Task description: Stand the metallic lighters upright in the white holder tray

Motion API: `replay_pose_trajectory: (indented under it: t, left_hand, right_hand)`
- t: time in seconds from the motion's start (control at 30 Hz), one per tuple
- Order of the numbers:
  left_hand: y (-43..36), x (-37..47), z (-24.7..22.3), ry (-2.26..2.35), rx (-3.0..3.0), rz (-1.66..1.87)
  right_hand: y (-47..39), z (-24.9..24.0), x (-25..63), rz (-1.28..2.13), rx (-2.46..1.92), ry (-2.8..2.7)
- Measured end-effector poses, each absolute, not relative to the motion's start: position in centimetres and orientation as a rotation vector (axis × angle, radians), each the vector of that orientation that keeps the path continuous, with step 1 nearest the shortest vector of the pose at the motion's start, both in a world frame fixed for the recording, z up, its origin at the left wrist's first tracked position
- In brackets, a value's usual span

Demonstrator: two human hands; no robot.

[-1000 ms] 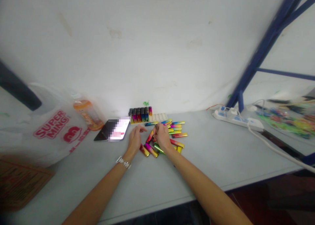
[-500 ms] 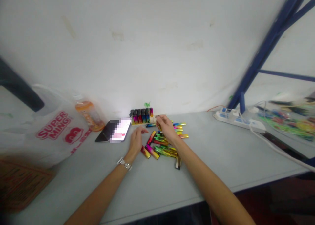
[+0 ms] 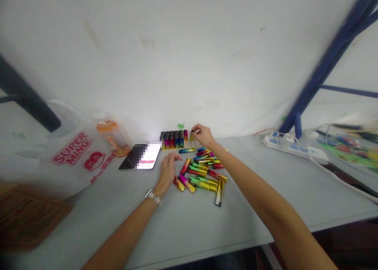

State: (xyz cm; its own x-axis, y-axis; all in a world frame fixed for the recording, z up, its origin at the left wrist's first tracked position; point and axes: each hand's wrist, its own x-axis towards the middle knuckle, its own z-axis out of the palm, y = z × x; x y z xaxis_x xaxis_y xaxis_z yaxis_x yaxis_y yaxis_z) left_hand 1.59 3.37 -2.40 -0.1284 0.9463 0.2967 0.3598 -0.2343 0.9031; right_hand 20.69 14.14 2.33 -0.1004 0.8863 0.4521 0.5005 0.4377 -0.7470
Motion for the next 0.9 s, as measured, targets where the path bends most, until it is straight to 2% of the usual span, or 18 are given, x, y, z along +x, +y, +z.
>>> replay_pose_trajectory:
  t: [0.4, 0.67, 0.9]
  left_hand:
    - [3.3, 1.5, -2.4, 1.478, 1.625, 1.381]
    - [3.4, 1.6, -2.4, 1.479, 1.616, 1.378]
    - [3.3, 1.7, -2.5, 1.480, 1.650, 1.375]
  right_hand:
    - [16.7, 2.6, 20.7, 0.391, -1.249, -2.021]
    - [14.1, 2.7, 20.0, -0.129, -1.522, -2.221]
    - [11.9, 2.3, 19.5, -0.223, -1.673, -2.356]
